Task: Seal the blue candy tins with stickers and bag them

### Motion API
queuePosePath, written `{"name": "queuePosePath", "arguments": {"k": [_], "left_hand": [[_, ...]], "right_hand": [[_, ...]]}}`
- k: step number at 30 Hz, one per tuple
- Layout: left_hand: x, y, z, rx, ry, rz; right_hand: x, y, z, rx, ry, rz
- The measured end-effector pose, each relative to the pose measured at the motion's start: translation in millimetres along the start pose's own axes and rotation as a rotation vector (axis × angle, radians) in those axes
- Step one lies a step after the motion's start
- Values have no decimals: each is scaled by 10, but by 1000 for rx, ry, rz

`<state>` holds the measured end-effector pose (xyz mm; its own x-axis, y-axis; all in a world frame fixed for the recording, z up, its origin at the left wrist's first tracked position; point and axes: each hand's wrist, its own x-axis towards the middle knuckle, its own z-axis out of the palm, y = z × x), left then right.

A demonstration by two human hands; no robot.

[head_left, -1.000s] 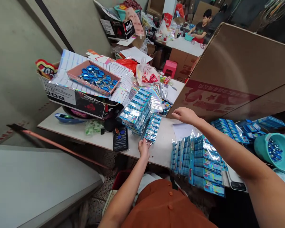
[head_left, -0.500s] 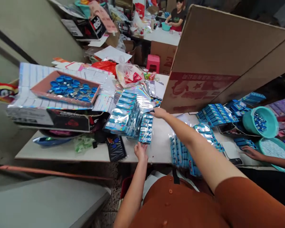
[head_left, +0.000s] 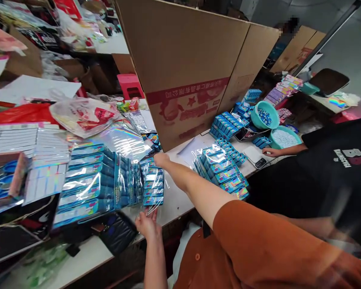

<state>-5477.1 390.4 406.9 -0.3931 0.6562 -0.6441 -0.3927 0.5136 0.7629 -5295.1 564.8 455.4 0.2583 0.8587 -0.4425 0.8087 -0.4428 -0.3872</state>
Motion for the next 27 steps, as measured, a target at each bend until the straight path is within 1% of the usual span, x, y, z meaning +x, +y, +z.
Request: {"name": "queuePosePath", "arguments": {"k": [3, 7, 10, 14, 16, 19, 22, 27], "left_hand": [[-3, 46, -18, 14, 0, 74], [29, 75, 25, 71, 67, 97], [74, 56, 64, 22, 77, 107], [88, -59, 91, -79, 67, 104], [58, -133, 105, -159, 34, 88], [-7, -199, 147, -236, -48, 11], [-62, -180, 193, -214, -108, -38], [-106, -100, 178, -118, -98, -94]], "right_hand": [[-89, 108, 10, -51, -25, -27], [-147, 108, 40, -65, -13, -29], [-102, 92, 65, -79, 0, -40], [17, 142, 85, -111, 18, -56], [66, 180, 89, -121, 22, -72], [117, 232, 87, -112, 24, -109], [143, 263, 90, -73, -14, -158], [167, 276, 174, -54, -90, -184]]}}
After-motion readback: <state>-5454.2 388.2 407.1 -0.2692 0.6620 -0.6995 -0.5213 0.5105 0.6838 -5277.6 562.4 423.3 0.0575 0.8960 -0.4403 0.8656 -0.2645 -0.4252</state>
